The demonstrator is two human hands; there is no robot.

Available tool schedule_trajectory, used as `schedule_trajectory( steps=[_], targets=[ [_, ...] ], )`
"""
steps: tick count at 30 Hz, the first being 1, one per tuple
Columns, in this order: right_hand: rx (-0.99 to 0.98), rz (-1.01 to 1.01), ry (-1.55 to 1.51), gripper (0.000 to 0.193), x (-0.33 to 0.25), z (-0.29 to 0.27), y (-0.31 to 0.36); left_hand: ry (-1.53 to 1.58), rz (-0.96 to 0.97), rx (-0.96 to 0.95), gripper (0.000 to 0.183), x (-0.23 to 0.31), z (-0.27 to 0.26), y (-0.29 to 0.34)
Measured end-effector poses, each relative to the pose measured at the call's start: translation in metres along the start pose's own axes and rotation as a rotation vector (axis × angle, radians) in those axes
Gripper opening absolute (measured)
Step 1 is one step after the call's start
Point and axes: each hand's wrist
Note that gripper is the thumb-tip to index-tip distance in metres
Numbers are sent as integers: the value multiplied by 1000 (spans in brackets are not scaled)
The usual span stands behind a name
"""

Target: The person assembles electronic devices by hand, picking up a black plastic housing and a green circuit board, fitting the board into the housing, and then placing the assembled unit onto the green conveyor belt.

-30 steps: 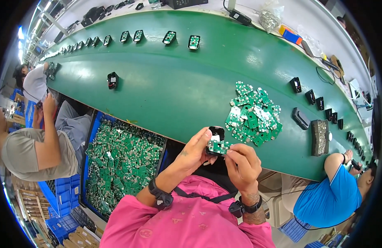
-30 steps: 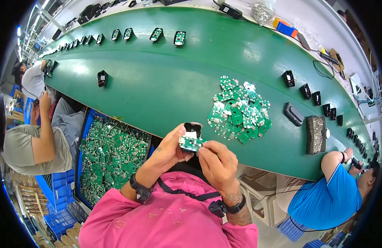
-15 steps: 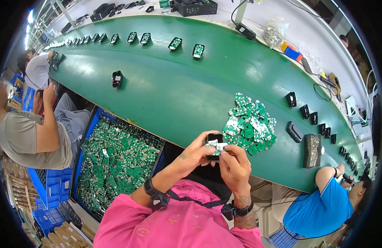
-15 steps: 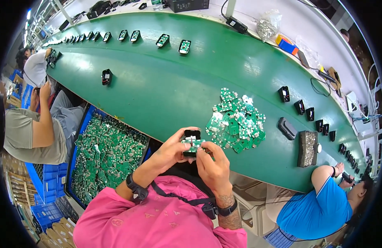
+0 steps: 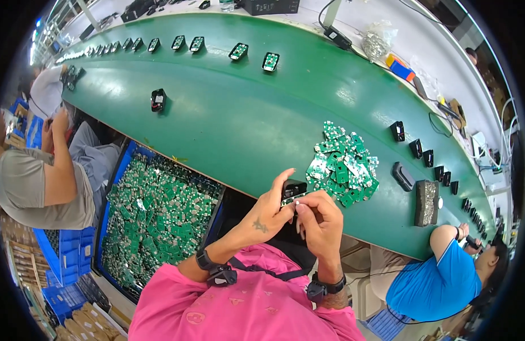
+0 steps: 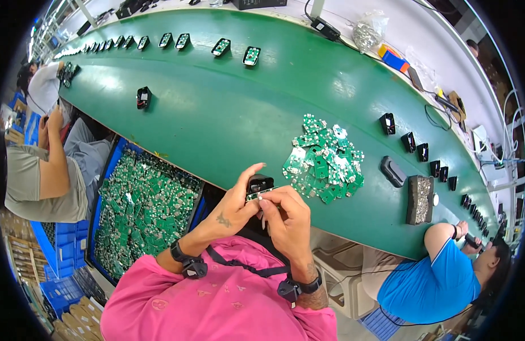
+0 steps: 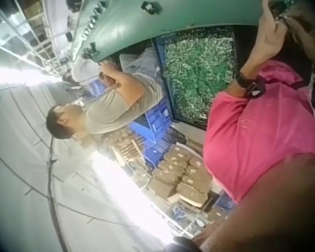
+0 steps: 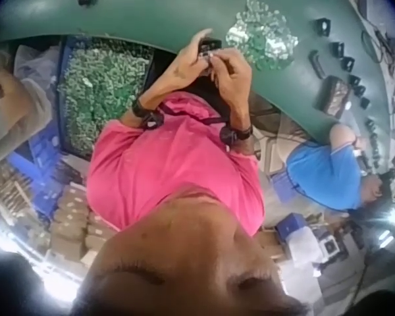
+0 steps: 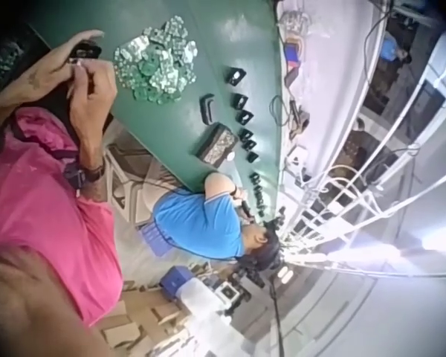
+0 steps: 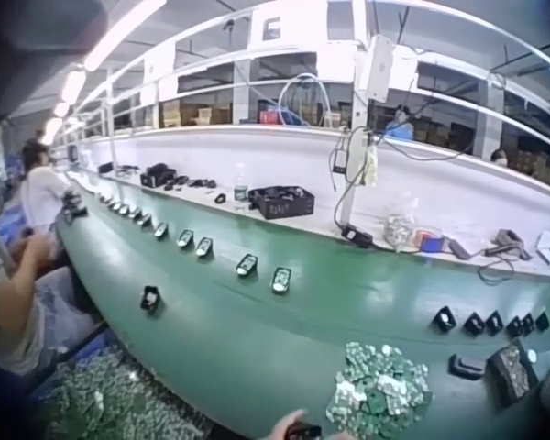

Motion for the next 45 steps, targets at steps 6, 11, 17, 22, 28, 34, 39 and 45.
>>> schedule_trajectory(
  steps=[6,11,17,22,28,34,39,45],
  targets=[
    [20,-297,235,6,5,1,2,-6,158,78,64,-1,1,1],
    [99,-377,516,3,-13,0,1,5,102,67,68,19,-2,5],
    [-11,-335,620,5,-30,-9,-4,-167,174,25,72,30,-7,6],
    [-122,-324,613,6,-33,-17,-6,-243,260,61,74,25,-3,5],
    [-150,-324,656,8,-34,-21,-7,-409,372,39,69,31,-2,3],
    [-58,-328,644,9,-21,-11,-2,-480,317,61,64,20,5,5],
    [11,-339,577,7,-3,-15,0,-77,117,-14,64,5,7,2],
    [99,236,92,11,9,-23,9,13,63,-131,64,1,7,4]
  ],
)
Point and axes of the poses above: each hand's wrist, its own y-axis away from the middle knuckle, its own z-axis out of the palm, x = y × z, and after that the axes turned 5 degrees about x, right-handed
